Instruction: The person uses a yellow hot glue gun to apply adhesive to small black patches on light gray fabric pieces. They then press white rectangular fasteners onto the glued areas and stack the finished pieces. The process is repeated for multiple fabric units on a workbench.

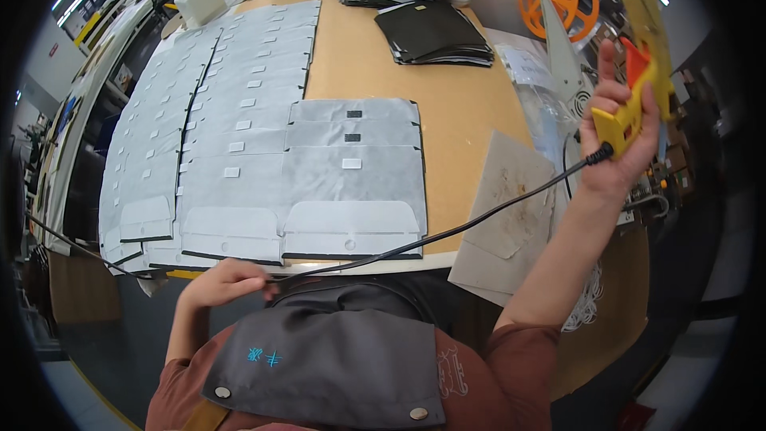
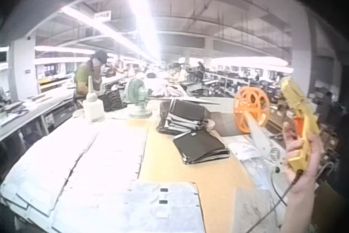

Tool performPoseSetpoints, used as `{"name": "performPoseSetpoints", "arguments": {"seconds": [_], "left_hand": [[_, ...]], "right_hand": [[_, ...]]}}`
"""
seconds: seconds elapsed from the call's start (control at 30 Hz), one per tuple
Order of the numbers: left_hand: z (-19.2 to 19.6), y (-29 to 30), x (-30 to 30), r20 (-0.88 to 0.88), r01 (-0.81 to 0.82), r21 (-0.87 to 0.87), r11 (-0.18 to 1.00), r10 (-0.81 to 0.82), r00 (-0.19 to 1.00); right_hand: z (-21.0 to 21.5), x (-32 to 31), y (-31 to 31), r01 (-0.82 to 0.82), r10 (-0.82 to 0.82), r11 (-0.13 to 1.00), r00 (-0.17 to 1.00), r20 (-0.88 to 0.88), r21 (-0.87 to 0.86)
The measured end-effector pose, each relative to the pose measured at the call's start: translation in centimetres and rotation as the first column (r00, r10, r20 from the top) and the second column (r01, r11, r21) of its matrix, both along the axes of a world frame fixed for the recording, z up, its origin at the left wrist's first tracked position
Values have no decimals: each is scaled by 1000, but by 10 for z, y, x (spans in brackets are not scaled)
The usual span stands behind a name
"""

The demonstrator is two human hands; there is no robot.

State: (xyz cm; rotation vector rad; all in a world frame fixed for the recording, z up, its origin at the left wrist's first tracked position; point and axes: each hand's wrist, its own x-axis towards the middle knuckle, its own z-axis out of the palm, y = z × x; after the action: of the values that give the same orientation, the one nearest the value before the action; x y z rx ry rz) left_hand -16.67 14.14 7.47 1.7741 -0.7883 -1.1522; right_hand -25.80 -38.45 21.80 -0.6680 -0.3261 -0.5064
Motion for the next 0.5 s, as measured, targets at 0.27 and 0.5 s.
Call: {"name": "performPoseSetpoints", "arguments": {"seconds": [0.27, 0.5], "left_hand": [[74, 46, 19, 43, 51, 6, 999, -51, 998], [45, 23, 62, 119, 171, 125, 977, -186, 975]], "right_hand": [[-8, 19, 16, 87, -71, 956, 995, 63, -282], [-64, 34, 31, -88, -36, 913, 955, -294, -398]]}}
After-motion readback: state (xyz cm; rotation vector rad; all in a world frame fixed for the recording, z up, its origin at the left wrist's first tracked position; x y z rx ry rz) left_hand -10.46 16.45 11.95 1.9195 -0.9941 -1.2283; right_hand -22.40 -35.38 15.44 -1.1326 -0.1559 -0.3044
